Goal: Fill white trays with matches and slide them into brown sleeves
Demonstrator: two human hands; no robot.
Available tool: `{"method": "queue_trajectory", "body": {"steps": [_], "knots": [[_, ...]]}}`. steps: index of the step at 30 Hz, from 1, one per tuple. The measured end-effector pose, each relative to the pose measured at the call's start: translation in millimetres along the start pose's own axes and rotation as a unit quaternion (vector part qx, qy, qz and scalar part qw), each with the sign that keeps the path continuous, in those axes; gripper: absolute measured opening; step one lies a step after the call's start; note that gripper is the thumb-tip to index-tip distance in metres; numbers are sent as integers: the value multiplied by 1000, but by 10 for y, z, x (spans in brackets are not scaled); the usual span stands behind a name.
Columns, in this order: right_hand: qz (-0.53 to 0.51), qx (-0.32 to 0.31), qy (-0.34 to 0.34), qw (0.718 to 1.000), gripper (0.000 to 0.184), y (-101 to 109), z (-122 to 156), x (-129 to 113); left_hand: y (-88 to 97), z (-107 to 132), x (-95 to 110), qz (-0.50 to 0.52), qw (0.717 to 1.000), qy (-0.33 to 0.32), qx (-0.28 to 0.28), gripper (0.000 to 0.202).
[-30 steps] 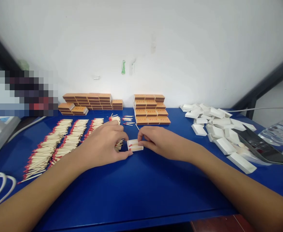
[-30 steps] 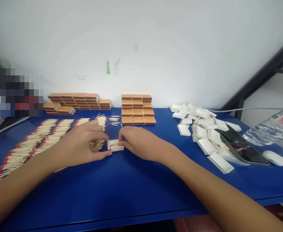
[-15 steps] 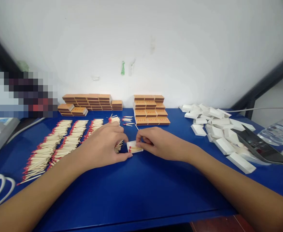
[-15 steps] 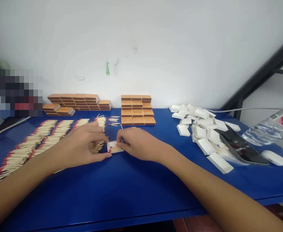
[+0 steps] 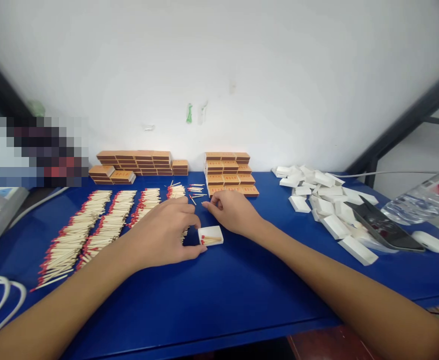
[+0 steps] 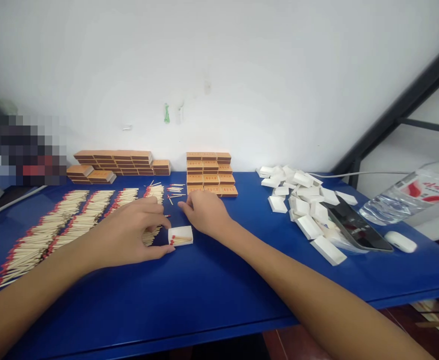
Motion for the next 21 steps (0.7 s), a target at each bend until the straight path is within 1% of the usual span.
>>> {"method": "queue_trajectory", "body": {"steps": [1,2,4,5,6,7,8,9,11,12,17,19,21], "knots": [[-8,-11,19,1000,38,12,5,-17,-1,4,4,-2,1000,-1,-1,27],[-18,-23,50,998,35,29,9,-36,-2,9,11,-4,1000,-2,-3,27],[-36,-51,125,990,20,63,11,-67,-2,17,30,-5,1000,-5,-7,26],[-42,-67,156,985,21,74,9,-71,-1,21,40,-4,1000,-6,-8,25],[-45,-84,176,980,27,78,2,-64,0,23,50,-3,1000,-5,-10,25],[-46,-97,183,977,30,79,-11,-47,0,25,60,-2,1000,-5,-12,24],[-44,-105,182,977,28,78,-28,-25,1,25,68,0,1000,-5,-13,24],[-43,-107,178,977,22,76,-45,-5,1,24,76,1,1000,-5,-15,24],[-39,-102,169,980,9,68,-76,21,-4,20,86,2,1000,-8,-19,24],[-36,-95,166,981,6,61,-87,25,-7,18,87,3,1000,-8,-21,24],[-36,-56,152,986,18,4,-151,-72,-38,22,77,12,1000,-1,-24,25],[-29,-34,122,992,19,-9,-210,-138,-48,30,77,19,1000,1,-25,26],[1,-18,90,996,18,-16,-282,-212,-54,35,79,24,999,1,-27,25]]}}
Point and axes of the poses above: each hand's wrist, its own z-axis away from the middle knuckle, its own y-axis out of the back of the hand, x = y × z, the point moved 5 cm from there along -z, towards the middle knuckle, and after that the axes turned 12 degrees about -z, right-handed, at the moved point
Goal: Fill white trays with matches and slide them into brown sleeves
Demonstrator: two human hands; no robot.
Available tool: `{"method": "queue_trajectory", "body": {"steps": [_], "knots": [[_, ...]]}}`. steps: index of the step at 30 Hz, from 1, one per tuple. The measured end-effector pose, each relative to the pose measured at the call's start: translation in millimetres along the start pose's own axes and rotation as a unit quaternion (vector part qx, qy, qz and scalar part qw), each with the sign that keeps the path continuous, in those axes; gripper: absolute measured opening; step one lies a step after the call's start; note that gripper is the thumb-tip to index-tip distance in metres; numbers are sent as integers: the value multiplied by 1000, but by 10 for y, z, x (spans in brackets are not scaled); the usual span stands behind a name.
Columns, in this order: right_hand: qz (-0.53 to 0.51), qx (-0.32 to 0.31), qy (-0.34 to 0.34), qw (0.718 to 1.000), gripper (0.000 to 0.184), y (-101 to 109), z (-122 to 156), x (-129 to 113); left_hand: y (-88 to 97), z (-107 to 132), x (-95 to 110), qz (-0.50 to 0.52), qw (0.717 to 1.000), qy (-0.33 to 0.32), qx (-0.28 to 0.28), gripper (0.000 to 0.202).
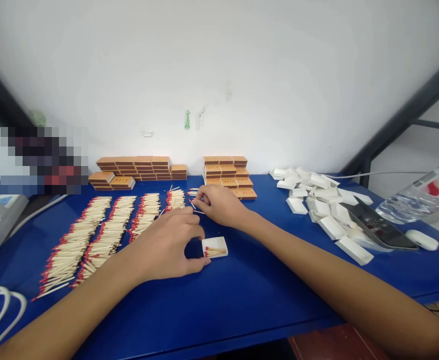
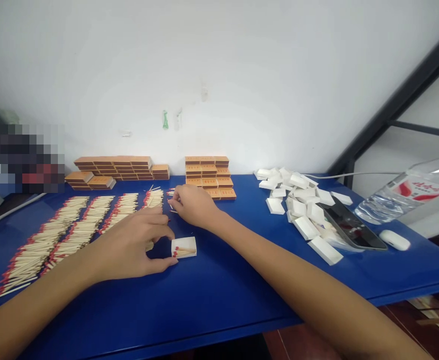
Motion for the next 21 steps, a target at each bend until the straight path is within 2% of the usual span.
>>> {"method": "queue_trajectory", "body": {"steps": [5,9,14,21], "knots": [[92,-47,-29,994,20,-53,-125,-126,6,-13,-4,-3,1000,-3,-1,26],[103,-50,-58,992,25,-44,-92,-151,19,-19,4,-5,1000,-9,6,24],[104,-24,-94,990,31,-9,-79,-187,29,-6,26,-8,1000,-9,4,26],[98,-34,-89,991,28,-97,-75,-192,23,-4,20,1,1000,0,-3,25]]}}
Point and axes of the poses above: each hand's wrist, its own z-axis away from the middle knuckle, its own y-axis out of the back of the hand, x = y × z, the point moved 5 cm from there along -z, towards the middle knuckle, and after that the axes turned 12 degrees about -z, right-handed, at the moved point
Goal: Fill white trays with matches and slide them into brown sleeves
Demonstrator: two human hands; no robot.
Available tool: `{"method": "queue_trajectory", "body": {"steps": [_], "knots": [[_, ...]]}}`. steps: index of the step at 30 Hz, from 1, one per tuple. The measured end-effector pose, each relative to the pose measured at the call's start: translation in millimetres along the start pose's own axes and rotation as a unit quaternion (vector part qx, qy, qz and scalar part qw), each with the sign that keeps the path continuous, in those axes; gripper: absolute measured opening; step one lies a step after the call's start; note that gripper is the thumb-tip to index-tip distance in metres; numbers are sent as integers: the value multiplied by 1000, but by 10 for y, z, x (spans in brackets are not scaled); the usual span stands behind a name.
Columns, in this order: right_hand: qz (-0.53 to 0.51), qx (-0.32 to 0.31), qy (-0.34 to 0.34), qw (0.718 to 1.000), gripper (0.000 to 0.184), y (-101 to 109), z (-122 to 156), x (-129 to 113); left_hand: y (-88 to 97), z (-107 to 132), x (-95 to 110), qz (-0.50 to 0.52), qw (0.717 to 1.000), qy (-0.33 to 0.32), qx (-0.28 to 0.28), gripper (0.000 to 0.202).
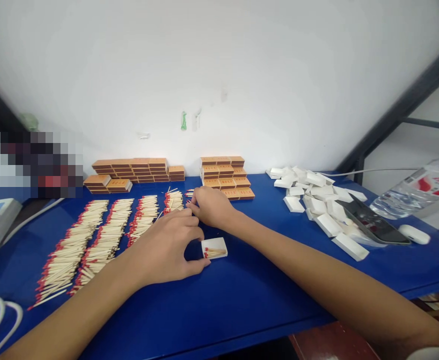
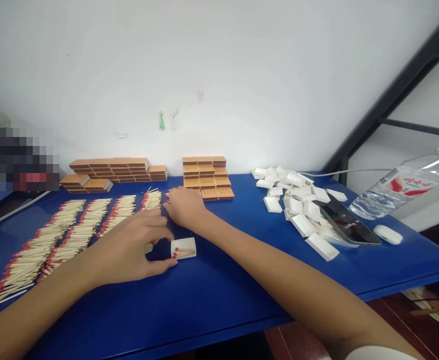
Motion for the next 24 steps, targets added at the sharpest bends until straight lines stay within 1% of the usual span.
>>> {"method": "queue_trajectory", "body": {"steps": [4,9,12,19,24], "knots": [[1,-13,-4,1000,25,12,16,33,-1,-6,-2,-7,1000,-2,2,26],[4,2,-3,1000,27,49,16,84,20,-3,11,-11,1000,-10,14,24],[11,-2,1,1000,23,41,-2,120,29,-8,17,-13,1000,-14,15,23],[32,-25,26,999,21,52,11,186,41,-3,4,-19,999,-15,21,22],[42,-16,42,998,20,55,-7,210,35,8,-7,-19,999,-17,24,22]]}}
Point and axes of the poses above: each hand's wrist, its own z-axis away from the middle knuckle, its own y-axis out of the back of the hand, x = y × z, the point moved 5 cm from there along -z, towards the middle knuckle, and after that the axes turned 12 degrees about -z, right-handed, at the moved point
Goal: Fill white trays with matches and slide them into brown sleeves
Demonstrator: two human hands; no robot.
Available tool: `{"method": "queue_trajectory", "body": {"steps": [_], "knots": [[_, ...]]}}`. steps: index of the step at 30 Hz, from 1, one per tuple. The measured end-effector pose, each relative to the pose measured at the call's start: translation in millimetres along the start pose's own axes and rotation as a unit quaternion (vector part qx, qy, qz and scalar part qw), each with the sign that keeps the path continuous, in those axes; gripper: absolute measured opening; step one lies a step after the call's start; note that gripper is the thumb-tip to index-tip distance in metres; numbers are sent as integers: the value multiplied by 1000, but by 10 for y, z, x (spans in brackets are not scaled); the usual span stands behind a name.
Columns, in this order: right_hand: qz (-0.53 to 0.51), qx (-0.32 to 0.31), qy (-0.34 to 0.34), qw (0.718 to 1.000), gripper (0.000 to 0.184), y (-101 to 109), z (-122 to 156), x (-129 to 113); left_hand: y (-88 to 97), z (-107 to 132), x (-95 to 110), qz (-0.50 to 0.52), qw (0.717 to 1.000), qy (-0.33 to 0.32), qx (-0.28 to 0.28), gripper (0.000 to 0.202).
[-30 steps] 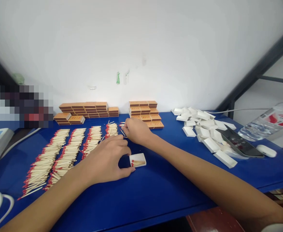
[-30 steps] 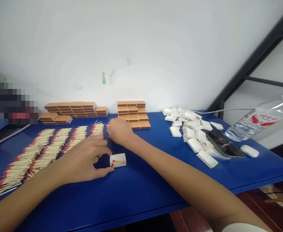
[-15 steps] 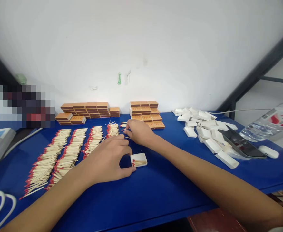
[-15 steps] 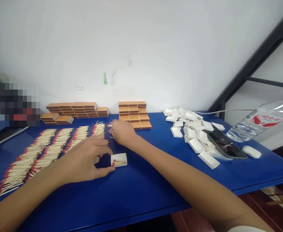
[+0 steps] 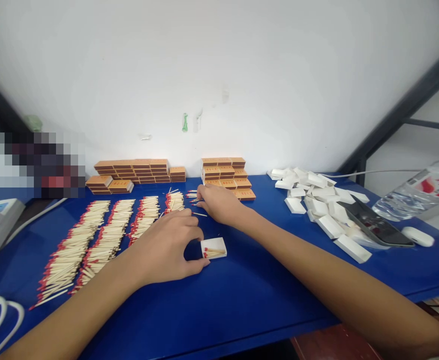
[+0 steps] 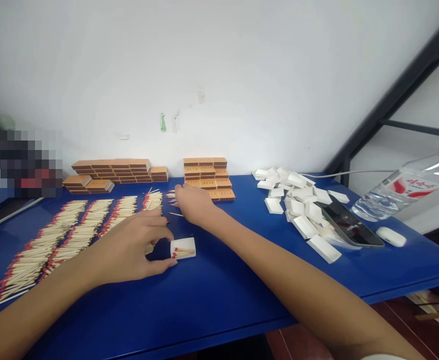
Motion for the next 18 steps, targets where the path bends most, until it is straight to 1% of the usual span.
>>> {"method": "queue_trajectory", "body": {"steps": [4,8,11,15,18], "knots": [[3,4,11,1000,16,-20,-49,21,-2,0,-2,-2,1000,1,-2,23],[5,15,15,1000,19,-20,-76,39,4,-3,12,-8,1000,-1,0,22],[4,12,18,1000,15,-22,-82,42,7,-4,6,-13,1000,-3,-2,23],[-3,4,26,1000,18,6,-42,23,39,-3,-43,-27,1000,-1,-6,23],[-14,-1,24,1000,22,46,31,-4,61,-3,-103,-36,999,22,-26,24]]}}
Point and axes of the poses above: each hand's wrist, its own z-axis away from the middle knuckle, its own y-axis out of the back of the hand, x = y × z, the point moved 5 cm from there along -z, towards the middle knuckle, and after that the axes turned 12 degrees about -z, right-handed, at the moved point
